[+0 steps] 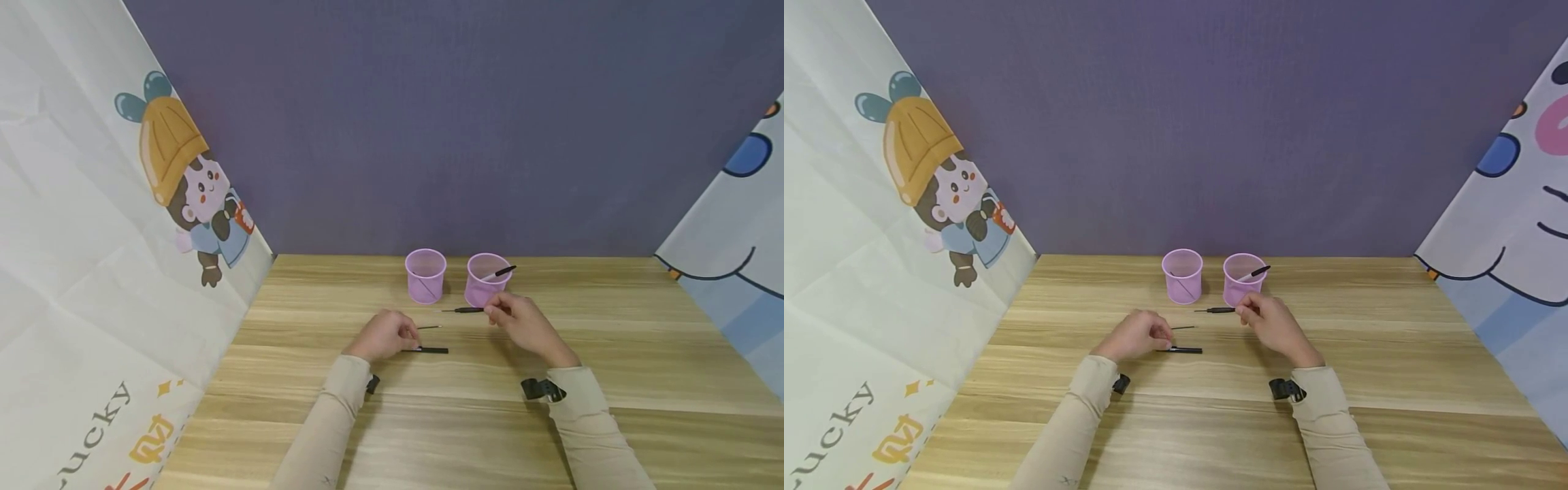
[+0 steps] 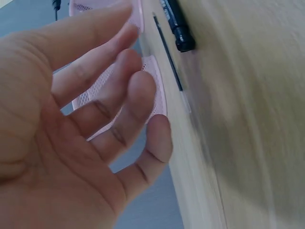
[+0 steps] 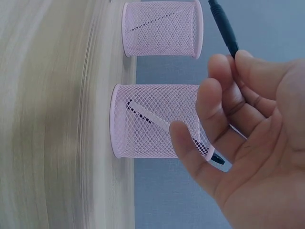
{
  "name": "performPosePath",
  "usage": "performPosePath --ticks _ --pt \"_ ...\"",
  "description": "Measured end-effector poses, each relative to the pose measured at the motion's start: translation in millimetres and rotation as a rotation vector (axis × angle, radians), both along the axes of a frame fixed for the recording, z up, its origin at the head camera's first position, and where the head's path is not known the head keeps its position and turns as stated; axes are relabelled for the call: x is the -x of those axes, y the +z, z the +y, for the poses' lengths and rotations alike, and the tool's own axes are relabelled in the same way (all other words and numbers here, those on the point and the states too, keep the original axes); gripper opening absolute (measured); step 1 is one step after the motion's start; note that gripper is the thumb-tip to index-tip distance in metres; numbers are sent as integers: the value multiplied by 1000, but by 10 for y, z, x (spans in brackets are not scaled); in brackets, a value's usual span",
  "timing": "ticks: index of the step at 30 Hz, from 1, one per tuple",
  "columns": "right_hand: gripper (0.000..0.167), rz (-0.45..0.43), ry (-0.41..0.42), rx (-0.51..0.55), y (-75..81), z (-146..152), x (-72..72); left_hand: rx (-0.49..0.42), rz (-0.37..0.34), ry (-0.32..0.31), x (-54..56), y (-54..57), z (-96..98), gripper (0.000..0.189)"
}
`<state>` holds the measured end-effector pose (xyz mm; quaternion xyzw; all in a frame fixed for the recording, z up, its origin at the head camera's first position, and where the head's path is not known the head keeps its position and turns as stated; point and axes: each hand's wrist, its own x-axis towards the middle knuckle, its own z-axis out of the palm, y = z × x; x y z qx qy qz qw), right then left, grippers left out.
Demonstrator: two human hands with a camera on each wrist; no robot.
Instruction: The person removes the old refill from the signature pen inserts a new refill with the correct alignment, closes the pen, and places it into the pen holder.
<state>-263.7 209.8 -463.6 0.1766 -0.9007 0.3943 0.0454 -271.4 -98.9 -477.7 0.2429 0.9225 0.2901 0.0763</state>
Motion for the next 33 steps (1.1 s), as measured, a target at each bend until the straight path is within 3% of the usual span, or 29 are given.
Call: performPosePath --ticks 5,11,21,33 --pt "17 -3 0 1 10 3 -4 68 -22 -12 -27 -26 10 12" --pt "15 -10 -2 7 16 -5 -6 108 33 -6 -42 -47 15 11" --pt "15 -3 6 0 33 -7 -12 118 31 6 -52 -70 38 11" --pt "14 -17 -2 18 25 6 -17 61 -20 -37 -39 -95 40 14"
